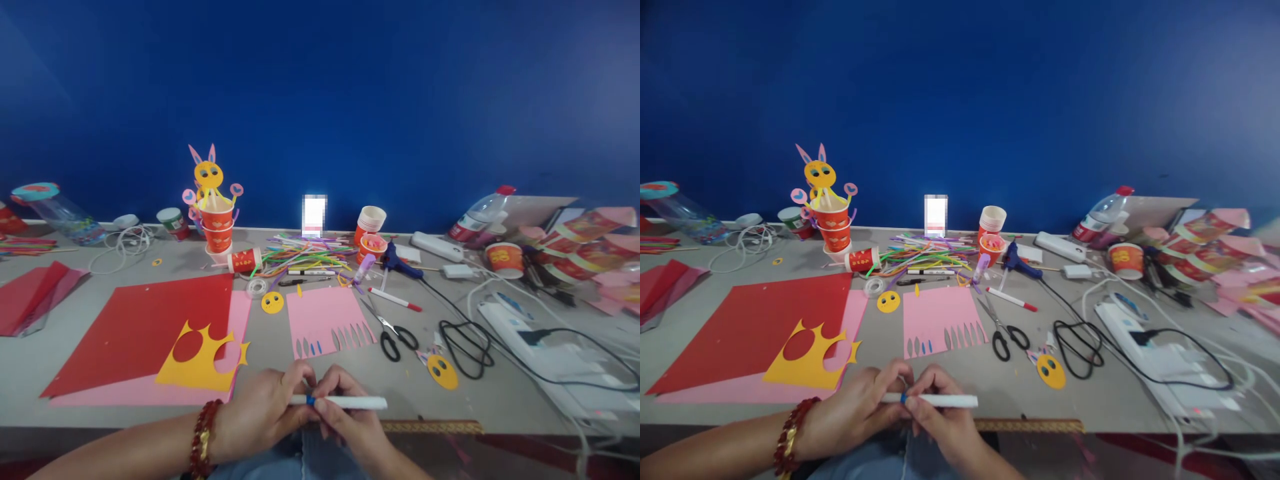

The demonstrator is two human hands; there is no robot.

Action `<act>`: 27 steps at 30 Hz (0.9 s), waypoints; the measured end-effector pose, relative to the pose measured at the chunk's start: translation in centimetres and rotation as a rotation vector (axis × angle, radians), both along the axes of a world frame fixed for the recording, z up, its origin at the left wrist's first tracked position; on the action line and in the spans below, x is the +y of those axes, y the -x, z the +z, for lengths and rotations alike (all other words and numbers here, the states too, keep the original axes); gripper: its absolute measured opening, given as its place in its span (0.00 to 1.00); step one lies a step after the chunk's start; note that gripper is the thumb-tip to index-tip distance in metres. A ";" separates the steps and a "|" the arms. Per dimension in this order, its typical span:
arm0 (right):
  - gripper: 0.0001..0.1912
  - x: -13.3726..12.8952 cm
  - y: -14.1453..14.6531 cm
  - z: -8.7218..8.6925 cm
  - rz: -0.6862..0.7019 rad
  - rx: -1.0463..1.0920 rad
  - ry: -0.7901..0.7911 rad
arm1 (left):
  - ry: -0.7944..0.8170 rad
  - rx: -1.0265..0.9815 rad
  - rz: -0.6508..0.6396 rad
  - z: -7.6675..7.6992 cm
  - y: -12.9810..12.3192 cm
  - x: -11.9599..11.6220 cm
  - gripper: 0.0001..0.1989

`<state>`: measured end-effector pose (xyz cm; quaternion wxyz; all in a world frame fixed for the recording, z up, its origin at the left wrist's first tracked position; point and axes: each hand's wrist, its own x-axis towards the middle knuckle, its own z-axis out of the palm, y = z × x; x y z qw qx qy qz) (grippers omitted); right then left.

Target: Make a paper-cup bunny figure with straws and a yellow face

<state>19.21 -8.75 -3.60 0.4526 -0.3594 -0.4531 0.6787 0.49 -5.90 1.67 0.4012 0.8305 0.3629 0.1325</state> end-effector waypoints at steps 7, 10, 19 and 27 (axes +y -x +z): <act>0.20 2.0 -3.0 1.1 -0.040 -0.171 0.032 | -0.395 0.187 0.033 -1.6 1.3 0.8 0.09; 0.20 2.6 -3.4 1.6 0.085 -0.336 -0.054 | -0.478 0.073 -0.017 -1.9 1.7 1.7 0.14; 0.25 1.7 -0.8 1.0 0.031 -0.490 -0.231 | -0.612 -0.035 -0.003 -3.6 0.6 1.6 0.18; 0.22 3.1 -1.1 1.1 0.002 -0.529 -0.277 | -0.436 0.095 0.005 -2.3 0.2 2.8 0.15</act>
